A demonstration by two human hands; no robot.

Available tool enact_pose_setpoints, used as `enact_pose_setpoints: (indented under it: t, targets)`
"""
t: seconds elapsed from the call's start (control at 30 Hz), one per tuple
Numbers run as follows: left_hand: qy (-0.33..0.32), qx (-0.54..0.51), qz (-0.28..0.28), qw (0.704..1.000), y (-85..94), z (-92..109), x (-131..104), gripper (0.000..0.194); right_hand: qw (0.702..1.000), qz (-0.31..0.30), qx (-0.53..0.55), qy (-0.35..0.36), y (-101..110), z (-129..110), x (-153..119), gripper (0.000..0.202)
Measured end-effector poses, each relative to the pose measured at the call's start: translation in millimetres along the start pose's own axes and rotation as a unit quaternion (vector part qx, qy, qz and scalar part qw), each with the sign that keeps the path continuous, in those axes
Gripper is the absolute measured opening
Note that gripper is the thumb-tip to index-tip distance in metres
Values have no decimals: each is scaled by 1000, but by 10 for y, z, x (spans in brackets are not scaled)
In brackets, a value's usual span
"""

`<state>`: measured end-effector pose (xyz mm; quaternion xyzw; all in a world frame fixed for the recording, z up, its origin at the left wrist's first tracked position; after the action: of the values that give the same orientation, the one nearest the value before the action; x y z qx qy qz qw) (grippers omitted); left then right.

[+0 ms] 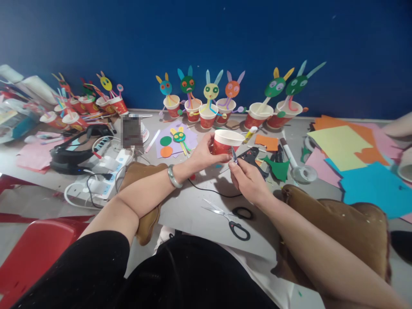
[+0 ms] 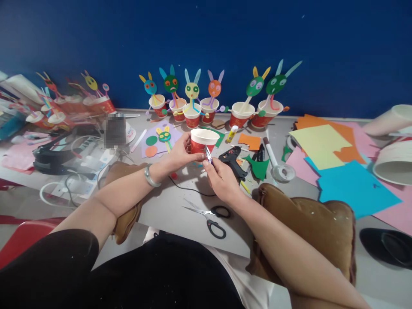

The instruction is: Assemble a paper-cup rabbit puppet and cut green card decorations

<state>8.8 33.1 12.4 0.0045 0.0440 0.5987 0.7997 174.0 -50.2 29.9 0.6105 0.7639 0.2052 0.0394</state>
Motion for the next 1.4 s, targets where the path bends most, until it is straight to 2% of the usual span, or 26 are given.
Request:
enact_pose_setpoints:
  t: [0.23,0.47,0.63,0.83,0.97,1.13,1.27,1.4]
  targets:
    - [-23,15,-17,999,18,-69,38,92,1000,7,-6,9,-1,-23,12,75]
    - [-107,26,-15,994,-10,-45,45,115,1000,-15,26,-8,-11,-4,9,75]
    - [-169,56,1,984,-34,5,9,104,999,-20,39,-12,-15,-18,20,72]
    - [-144,84,5,986,2,8,0,86,999,-24,21,-8,-20,-4,21,73]
    - [-120,75,-18,990,13,5,13,71,999,-30,29,-10,-40,12,20,73]
    - [-81,10,-53,995,-9,-46,55,76,999,-42,33,-9,-55,17,29,74]
    - [-64,-5,-48,997,9,-48,72,82,999,-36,28,-10,-46,4,22,74]
    - [-73,1,-33,997,40,-20,67,86,1000,-14,19,-2,-28,-24,9,74]
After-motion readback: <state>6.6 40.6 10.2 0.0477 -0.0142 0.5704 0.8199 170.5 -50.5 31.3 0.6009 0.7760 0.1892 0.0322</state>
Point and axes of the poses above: each hand's wrist, its own x-axis towards the middle knuckle, its own y-axis out of the back of the hand, z = x × y, the point moved 4 cm from there along x, towards the middle knuckle, and after that the axes turned 11 degrees about y, right-handed, at the moved point
